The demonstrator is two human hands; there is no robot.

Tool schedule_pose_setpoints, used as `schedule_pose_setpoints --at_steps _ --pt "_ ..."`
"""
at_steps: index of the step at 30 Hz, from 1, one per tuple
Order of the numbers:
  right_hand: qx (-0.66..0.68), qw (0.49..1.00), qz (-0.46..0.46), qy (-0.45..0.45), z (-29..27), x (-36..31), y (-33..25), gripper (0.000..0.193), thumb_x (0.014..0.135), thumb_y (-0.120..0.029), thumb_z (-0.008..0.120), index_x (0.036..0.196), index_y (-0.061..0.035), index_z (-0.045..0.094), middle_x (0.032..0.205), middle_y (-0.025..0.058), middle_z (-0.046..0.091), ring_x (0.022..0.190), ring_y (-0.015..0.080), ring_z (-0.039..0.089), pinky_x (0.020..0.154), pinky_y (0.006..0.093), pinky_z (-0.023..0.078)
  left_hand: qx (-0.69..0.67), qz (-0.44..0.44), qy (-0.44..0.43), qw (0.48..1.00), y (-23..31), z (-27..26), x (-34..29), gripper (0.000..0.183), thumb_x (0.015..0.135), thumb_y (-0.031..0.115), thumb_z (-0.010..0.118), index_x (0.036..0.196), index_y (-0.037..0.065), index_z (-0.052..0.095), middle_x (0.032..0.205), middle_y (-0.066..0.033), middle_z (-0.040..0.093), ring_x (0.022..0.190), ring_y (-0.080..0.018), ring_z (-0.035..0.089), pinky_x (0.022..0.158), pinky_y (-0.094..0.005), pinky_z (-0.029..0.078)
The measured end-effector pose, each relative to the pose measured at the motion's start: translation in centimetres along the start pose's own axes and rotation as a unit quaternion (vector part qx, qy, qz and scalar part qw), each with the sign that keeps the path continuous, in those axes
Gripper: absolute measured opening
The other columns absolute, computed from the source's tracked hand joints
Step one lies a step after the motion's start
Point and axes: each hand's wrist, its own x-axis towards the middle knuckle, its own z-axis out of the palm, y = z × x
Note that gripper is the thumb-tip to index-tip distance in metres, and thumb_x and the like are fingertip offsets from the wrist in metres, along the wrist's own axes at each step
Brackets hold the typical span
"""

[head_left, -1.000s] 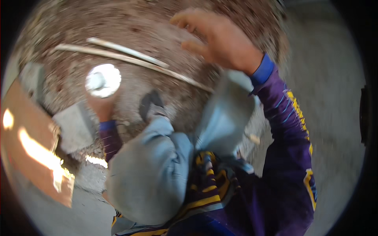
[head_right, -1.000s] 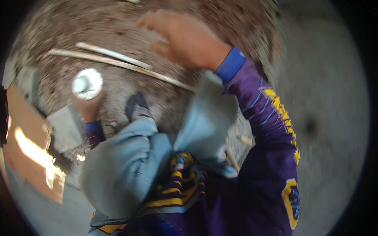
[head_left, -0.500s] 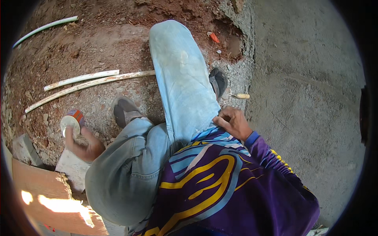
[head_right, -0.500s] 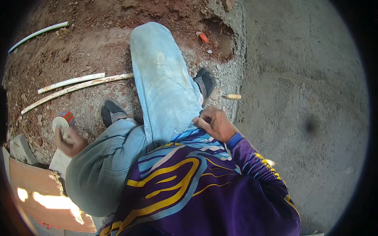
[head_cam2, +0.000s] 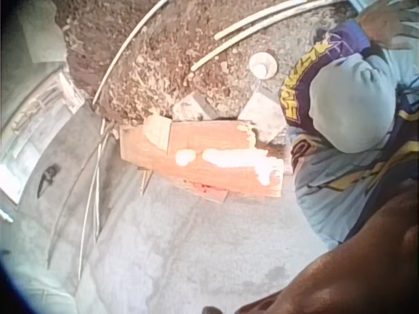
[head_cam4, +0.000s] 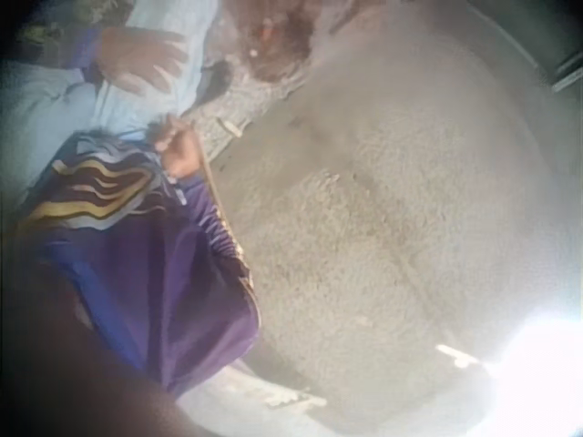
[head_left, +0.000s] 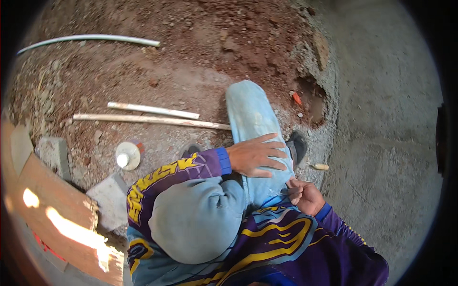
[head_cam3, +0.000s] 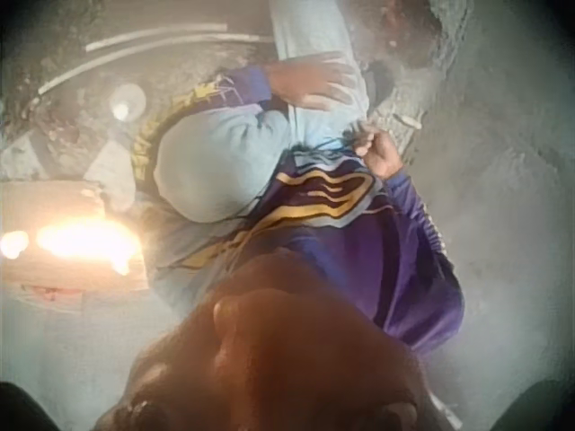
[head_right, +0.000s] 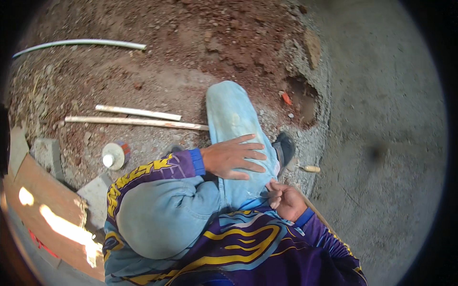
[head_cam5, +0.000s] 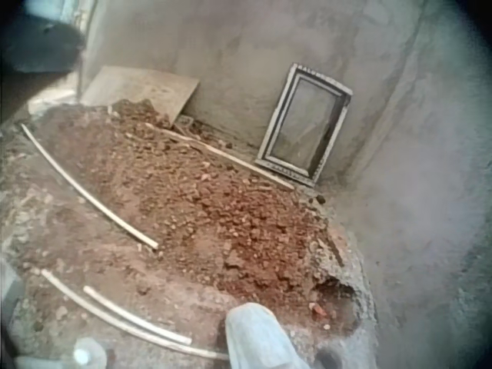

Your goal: The person measures and cuts a white PVC pipe, then applies glue to the ends and joins two pieces together. They use a lighter to heat the pipe ends to ensure a secure fit.

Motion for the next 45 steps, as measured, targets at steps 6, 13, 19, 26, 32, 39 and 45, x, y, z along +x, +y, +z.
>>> schedule_pose_setpoints --at_steps 6,13,19,26,32,39,45 --pt "-0.102 0.994 0.019 -0.020 -2.5 2.4 -1.3 0.010 0.106 -0.018 0.055 0.102 -0.0094 0.058 0.065 -0.0038 0.051 0.049 0.0074 0.044 0.048 0.0234 0.039 -0.013 0.020 0.046 0.999 0.3 0.0 0.0 0.042 0.089 0.034 0.073 0.129 0.020 0.069 0.140 -0.0121 0.058 0.142 -0.0360 0.044 0.123 -0.0631 0.022" --pt "-0.283 0.959 0.012 -0.004 -5.7 5.3 -2.0 0.025 0.109 -0.028 0.049 0.092 -0.0101 0.054 0.066 0.0013 0.051 0.050 0.0111 0.045 0.046 0.0242 0.039 -0.016 0.034 0.065 0.997 0.6 2.2 -0.8 0.037 0.088 0.030 0.073 0.122 0.014 0.071 0.137 -0.0148 0.059 0.141 -0.0391 0.045 0.123 -0.0658 0.020" --pt "-0.065 0.988 -0.112 0.079 -4.1 5.4 -1.6 0.009 0.102 -0.008 0.056 0.094 -0.0120 0.055 0.075 -0.0031 0.053 0.053 0.0071 0.045 0.048 0.0227 0.042 -0.040 0.026 0.092 0.995 -0.1 2.0 -0.7 0.038 0.083 0.025 0.075 0.118 0.010 0.072 0.132 -0.0149 0.062 0.136 -0.0379 0.050 0.123 -0.0654 0.021" --pt "-0.231 0.958 -0.153 0.078 0.0 2.7 -0.7 0.003 0.100 -0.005 0.061 0.100 -0.0069 0.063 0.072 -0.0010 0.061 0.051 0.0073 0.053 0.042 0.0242 0.045 -0.038 0.044 0.043 0.997 -1.3 2.8 -0.5 0.041 0.087 0.021 0.072 0.125 0.006 0.068 0.135 -0.0164 0.062 0.137 -0.0335 0.049 0.125 -0.0599 0.022" --pt "-0.397 0.898 -0.150 0.113 1.9 2.1 -1.3 0.006 0.099 -0.007 0.065 0.094 -0.0044 0.064 0.067 0.0025 0.064 0.045 0.0094 0.052 0.041 0.0273 0.048 -0.002 0.016 0.041 0.999 -0.6 3.9 -1.0 0.046 0.092 0.030 0.068 0.134 0.009 0.065 0.148 -0.0149 0.055 0.145 -0.0312 0.044 0.126 -0.0610 0.017" --pt "-0.405 0.911 -0.073 0.030 0.6 0.6 -2.6 0.007 0.099 -0.008 0.064 0.096 -0.0013 0.064 0.073 0.0068 0.067 0.053 0.0122 0.058 0.051 0.0292 0.052 0.046 0.007 0.023 0.999 0.5 2.8 -1.4 0.050 0.097 0.033 0.064 0.142 0.010 0.060 0.156 -0.0114 0.048 0.152 -0.0311 0.033 0.129 -0.0590 0.009" --pt "-0.681 0.726 -0.066 -0.077 -3.1 -2.4 -7.0 0.014 0.096 -0.007 0.067 0.105 0.0029 0.067 0.079 0.0107 0.069 0.072 0.0221 0.071 0.066 0.0331 0.061 0.012 -0.016 0.031 0.999 0.6 1.9 -2.2 0.050 0.096 0.033 0.065 0.141 0.011 0.061 0.151 -0.0116 0.054 0.148 -0.0332 0.039 0.128 -0.0587 0.012"
